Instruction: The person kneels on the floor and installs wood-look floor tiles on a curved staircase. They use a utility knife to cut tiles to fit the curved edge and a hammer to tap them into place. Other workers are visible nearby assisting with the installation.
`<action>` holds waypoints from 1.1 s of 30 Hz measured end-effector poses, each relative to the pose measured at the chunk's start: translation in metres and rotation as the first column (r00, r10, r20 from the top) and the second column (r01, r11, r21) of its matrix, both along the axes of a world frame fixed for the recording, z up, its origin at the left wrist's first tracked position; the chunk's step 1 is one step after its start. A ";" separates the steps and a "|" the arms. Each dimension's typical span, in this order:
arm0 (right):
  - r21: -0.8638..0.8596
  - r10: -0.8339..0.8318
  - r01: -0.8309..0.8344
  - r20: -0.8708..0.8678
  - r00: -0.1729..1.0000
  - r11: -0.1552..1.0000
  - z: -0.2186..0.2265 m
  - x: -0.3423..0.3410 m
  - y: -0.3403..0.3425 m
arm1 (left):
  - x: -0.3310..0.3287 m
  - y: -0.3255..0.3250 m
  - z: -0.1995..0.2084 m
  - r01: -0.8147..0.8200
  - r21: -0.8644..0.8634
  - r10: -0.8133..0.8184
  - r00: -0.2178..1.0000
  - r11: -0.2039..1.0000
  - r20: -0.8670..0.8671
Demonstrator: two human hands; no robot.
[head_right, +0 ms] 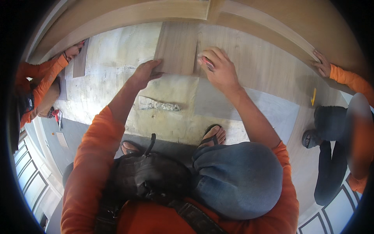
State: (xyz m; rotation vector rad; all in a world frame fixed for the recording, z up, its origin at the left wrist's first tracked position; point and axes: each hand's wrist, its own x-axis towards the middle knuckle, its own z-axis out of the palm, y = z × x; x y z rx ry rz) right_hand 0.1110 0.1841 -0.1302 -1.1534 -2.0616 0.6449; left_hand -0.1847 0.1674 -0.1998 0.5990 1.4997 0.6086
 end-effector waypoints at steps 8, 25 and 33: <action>-0.377 0.257 0.030 0.684 0.682 0.926 -0.014 -0.032 0.083 | 0.006 0.048 0.017 0.006 -0.126 -0.020 0.993 0.992 -0.114; 0.339 -0.038 -0.149 0.486 0.873 0.929 -0.117 -0.111 0.173 | 0.033 0.031 -0.008 0.000 0.072 0.033 0.890 0.997 -0.455; 0.291 -0.043 -0.162 0.589 0.807 0.943 -0.119 -0.112 0.180 | 0.030 0.032 -0.019 0.034 0.073 0.002 0.896 0.997 -0.444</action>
